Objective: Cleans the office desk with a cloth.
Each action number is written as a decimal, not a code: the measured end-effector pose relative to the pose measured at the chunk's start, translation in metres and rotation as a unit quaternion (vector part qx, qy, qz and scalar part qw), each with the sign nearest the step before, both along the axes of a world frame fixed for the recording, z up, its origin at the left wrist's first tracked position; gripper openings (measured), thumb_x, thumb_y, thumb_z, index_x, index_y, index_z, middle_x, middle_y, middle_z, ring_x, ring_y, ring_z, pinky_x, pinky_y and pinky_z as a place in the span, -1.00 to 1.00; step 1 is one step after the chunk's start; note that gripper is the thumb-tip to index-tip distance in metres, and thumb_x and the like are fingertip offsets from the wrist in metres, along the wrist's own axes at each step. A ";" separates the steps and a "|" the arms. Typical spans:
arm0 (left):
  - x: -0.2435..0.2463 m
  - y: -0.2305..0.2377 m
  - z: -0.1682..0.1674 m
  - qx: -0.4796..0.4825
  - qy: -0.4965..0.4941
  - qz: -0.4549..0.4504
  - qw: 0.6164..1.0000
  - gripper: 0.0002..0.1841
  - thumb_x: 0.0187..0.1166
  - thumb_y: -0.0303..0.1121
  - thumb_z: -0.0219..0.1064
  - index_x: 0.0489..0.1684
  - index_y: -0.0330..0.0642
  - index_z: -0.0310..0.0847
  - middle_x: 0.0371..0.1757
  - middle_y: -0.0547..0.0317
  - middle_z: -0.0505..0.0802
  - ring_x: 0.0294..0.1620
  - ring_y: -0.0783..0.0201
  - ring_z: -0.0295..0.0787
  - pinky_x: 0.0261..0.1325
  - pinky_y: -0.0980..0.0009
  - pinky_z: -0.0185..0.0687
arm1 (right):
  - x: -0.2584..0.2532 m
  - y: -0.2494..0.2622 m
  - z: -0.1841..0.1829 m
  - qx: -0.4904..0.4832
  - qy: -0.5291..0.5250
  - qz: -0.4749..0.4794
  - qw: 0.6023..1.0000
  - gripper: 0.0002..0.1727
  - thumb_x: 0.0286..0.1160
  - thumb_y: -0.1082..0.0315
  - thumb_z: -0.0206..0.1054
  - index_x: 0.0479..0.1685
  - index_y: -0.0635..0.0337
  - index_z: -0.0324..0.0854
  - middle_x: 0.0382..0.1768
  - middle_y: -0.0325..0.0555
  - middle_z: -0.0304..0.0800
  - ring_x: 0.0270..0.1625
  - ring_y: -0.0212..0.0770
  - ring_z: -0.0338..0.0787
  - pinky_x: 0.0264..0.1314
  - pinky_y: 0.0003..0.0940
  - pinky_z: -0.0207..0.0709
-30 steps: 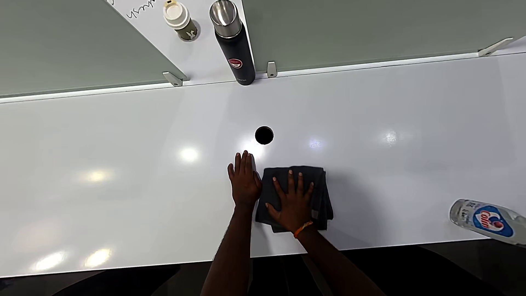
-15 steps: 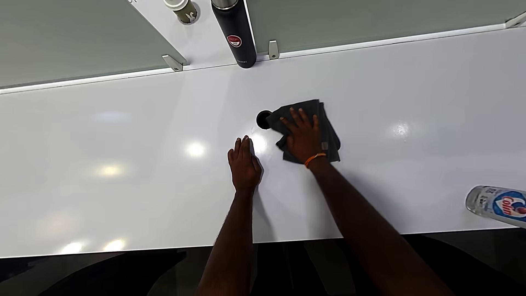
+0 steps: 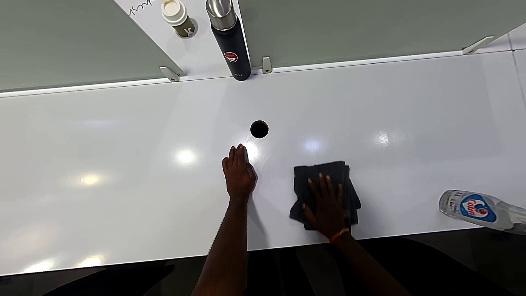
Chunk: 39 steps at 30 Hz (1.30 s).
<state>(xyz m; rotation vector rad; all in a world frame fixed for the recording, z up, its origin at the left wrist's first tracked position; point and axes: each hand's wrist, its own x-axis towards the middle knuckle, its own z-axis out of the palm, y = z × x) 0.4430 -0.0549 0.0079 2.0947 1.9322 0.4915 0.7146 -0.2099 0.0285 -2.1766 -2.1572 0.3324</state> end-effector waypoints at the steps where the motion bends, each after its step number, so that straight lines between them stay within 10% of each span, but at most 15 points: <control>1: 0.000 0.000 -0.001 0.002 0.002 0.001 1.000 -0.39 0.68 -0.26 -0.24 0.76 -0.09 0.28 0.78 0.21 0.44 0.86 0.10 0.16 0.79 -0.07 -0.02 | -0.002 -0.015 0.002 -0.012 -0.012 0.002 1.000 -0.08 0.46 -0.48 -0.10 0.84 -0.29 0.24 0.89 -0.03 0.06 0.92 0.16 -0.04 0.79 0.50 -0.28; 10: 0.001 0.001 -0.003 0.004 0.026 -0.002 1.000 -0.39 0.70 -0.22 -0.27 0.71 -0.07 0.38 0.78 0.21 0.45 0.87 0.08 0.13 0.77 -0.09 -0.01 | -0.018 -0.053 0.003 -0.025 -0.044 -0.021 0.998 -0.11 0.39 -0.54 -0.15 0.73 -0.42 0.41 0.75 0.14 0.33 0.81 0.33 0.20 0.65 0.62 -0.16; 26: 0.004 0.002 -0.003 -0.001 0.069 -0.003 0.998 -0.39 0.68 -0.16 -0.25 0.63 -0.08 0.49 0.75 0.20 0.49 0.83 0.04 0.20 0.73 -0.13 0.06 | -0.011 0.156 -0.011 0.001 -0.027 -0.072 0.997 -0.12 0.45 -0.47 -0.09 0.86 -0.44 0.16 0.91 0.04 -0.07 0.92 0.27 -0.15 0.71 0.61 -0.36; 31: 0.003 0.002 -0.005 0.005 0.067 -0.002 0.998 -0.39 0.67 -0.18 -0.24 0.62 -0.09 0.51 0.75 0.19 0.50 0.82 0.04 0.22 0.73 -0.12 0.07 | -0.008 0.204 -0.014 0.053 0.000 -0.077 0.996 -0.33 0.60 -0.13 -0.04 0.76 -0.35 0.35 0.88 0.03 0.04 0.91 0.22 -0.07 0.73 0.56 -0.28; 35: 0.003 0.001 -0.005 0.011 0.060 -0.001 0.998 -0.39 0.68 -0.17 -0.23 0.61 -0.09 0.52 0.75 0.20 0.50 0.82 0.05 0.22 0.73 -0.12 0.07 | 0.000 0.215 -0.017 0.137 0.107 -0.100 0.980 -0.56 0.45 0.26 0.14 0.27 0.08 0.73 0.65 0.07 0.49 0.78 0.22 0.31 0.76 0.42 -0.08; 39: 0.003 0.001 -0.004 0.000 0.049 0.000 0.999 -0.40 0.68 -0.18 -0.24 0.61 -0.09 0.52 0.75 0.20 0.49 0.83 0.06 0.20 0.76 -0.12 0.03 | 0.023 0.211 0.027 0.127 0.386 -0.194 0.893 -0.67 0.52 0.52 0.13 0.14 0.37 0.72 0.15 0.08 0.84 0.25 -0.10 0.81 0.39 -0.07 0.62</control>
